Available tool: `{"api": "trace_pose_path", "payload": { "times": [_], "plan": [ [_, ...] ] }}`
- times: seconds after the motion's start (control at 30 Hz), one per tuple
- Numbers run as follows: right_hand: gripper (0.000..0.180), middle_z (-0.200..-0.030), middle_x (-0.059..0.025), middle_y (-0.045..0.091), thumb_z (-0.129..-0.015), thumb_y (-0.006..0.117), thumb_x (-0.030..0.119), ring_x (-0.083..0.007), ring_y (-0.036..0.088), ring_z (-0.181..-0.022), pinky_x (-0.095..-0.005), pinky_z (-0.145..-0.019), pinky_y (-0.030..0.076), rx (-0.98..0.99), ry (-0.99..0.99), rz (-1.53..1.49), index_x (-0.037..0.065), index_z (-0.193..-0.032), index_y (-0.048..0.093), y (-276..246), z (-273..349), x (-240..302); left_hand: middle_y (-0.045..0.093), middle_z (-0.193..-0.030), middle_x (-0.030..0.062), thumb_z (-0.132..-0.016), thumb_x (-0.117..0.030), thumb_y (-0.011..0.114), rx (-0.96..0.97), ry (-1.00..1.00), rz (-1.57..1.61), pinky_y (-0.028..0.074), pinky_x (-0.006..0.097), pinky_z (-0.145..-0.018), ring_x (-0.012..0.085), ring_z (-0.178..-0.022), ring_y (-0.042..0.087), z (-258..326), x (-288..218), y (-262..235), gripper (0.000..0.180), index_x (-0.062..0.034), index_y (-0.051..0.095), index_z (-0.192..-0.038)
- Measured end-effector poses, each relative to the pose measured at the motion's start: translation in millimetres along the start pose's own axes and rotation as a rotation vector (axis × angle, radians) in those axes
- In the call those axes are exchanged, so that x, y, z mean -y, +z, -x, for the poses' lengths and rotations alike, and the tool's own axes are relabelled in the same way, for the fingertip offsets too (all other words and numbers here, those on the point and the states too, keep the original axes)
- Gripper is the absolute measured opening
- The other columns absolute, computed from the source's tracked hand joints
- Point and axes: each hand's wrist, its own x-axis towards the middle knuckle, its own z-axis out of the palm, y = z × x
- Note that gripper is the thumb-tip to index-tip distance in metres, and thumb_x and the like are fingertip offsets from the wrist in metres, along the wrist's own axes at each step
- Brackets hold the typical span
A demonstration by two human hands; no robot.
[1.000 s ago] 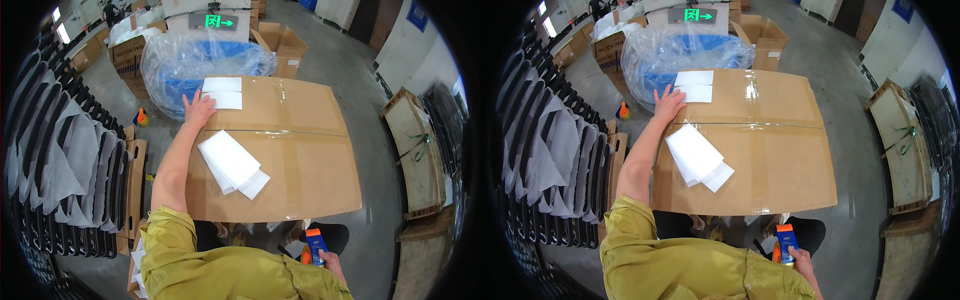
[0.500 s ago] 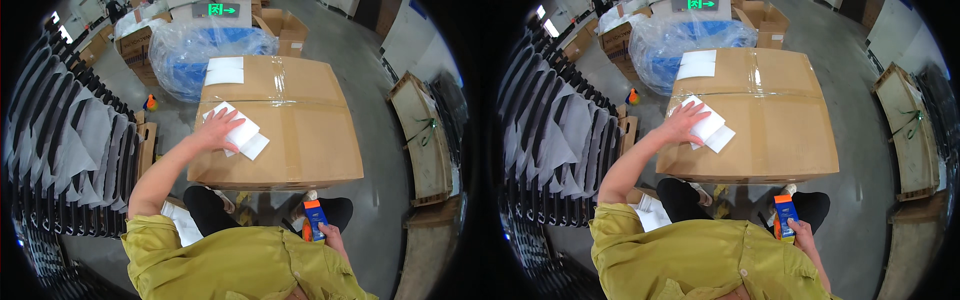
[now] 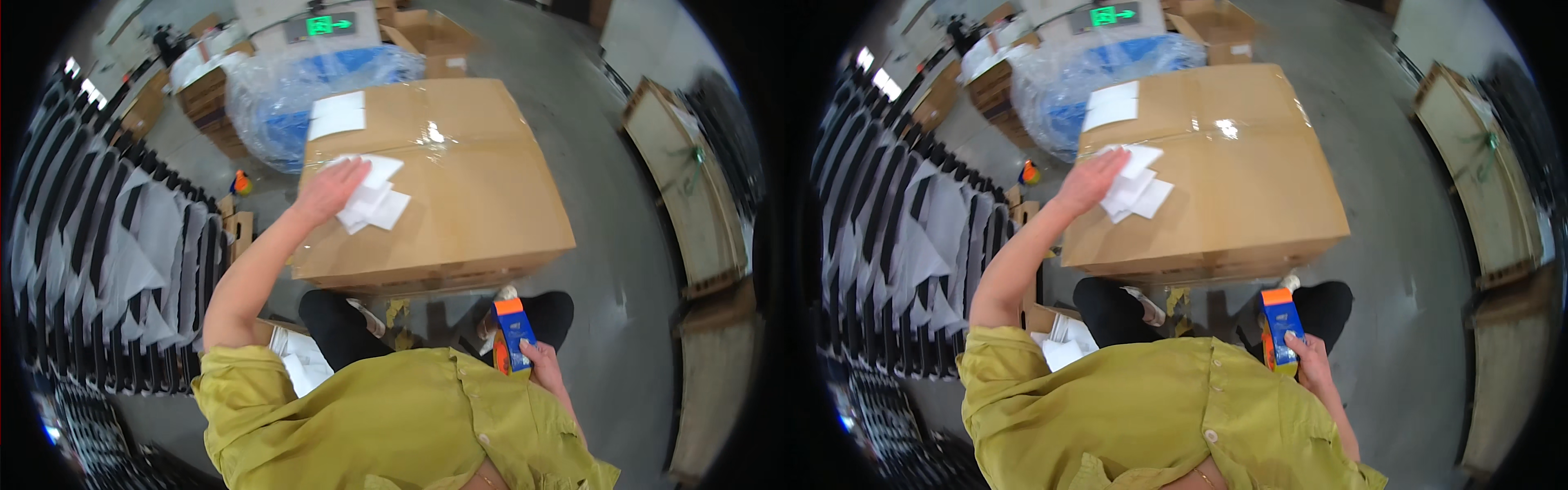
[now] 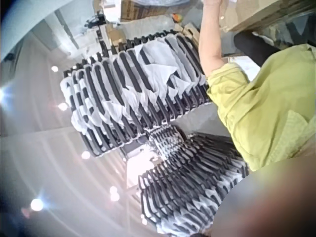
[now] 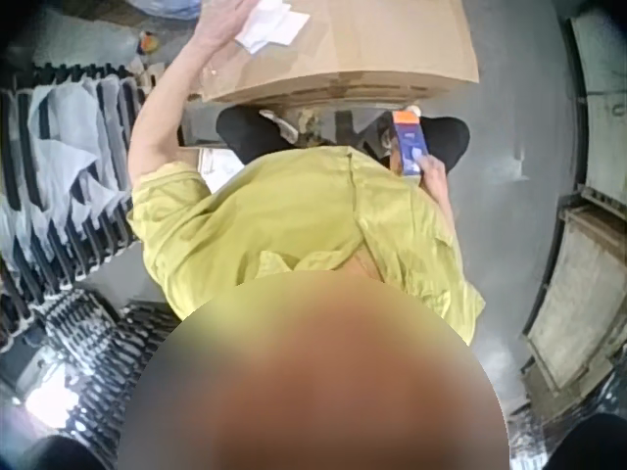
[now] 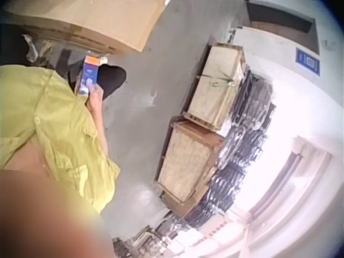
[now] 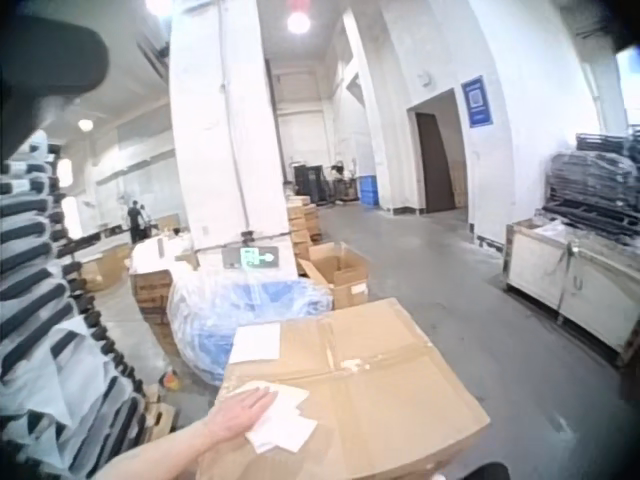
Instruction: Applying adhesive tape to white foam pads using a tape dispenser in a warehouse environment.
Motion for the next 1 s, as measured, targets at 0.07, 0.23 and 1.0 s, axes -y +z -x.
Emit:
{"api": "trace_pose_path", "payload": {
  "times": [0.07, 0.23, 1.0],
  "plan": [
    [0.035, -0.084, -0.0113, 0.063, -0.080, 0.059, 0.022, -0.0157, 0.061, -0.067, -0.0271, -0.064, 0.049, 0.017, -0.050, 0.075, -0.007, -0.099, 0.057, -4.1, 5.3, 4.9, 0.054, -0.114, 0.0117, -0.075, -0.005, 0.048, -0.193, 0.051, 0.032, 0.047, 0.036, -0.083, 0.0284, -0.098, 0.055, -28.5, -22.6, -20.4, 0.044, -0.0087, 0.047, -0.119],
    [0.037, -0.076, -0.0076, 0.062, -0.072, 0.067, 0.029, -0.0115, 0.058, -0.065, -0.0236, -0.061, 0.046, -0.064, -0.260, 0.194, -0.003, -0.089, 0.059, -23.5, 16.2, 8.3, 0.054, -0.115, 0.0107, -0.071, -0.002, 0.051, -0.247, 0.361, 0.269, 0.043, 0.036, -0.089, 0.0258, -0.107, 0.051, -88.7, -125.0, -29.2, 0.038, -0.0077, 0.055, -0.109],
    [0.034, -0.075, -0.0035, 0.061, -0.069, 0.071, 0.024, -0.0061, 0.052, -0.062, -0.0206, -0.054, 0.042, 0.147, -0.440, 0.499, -0.002, -0.087, 0.061, -5.3, 50.2, 35.4, 0.060, -0.066, 0.0025, -0.079, -0.017, 0.062, 0.455, -0.513, 1.586, 0.044, 0.022, -0.056, 0.0078, -0.059, 0.053, -91.5, -229.6, -44.5, 0.019, 0.0015, 0.062, -0.080]
  ]
}}
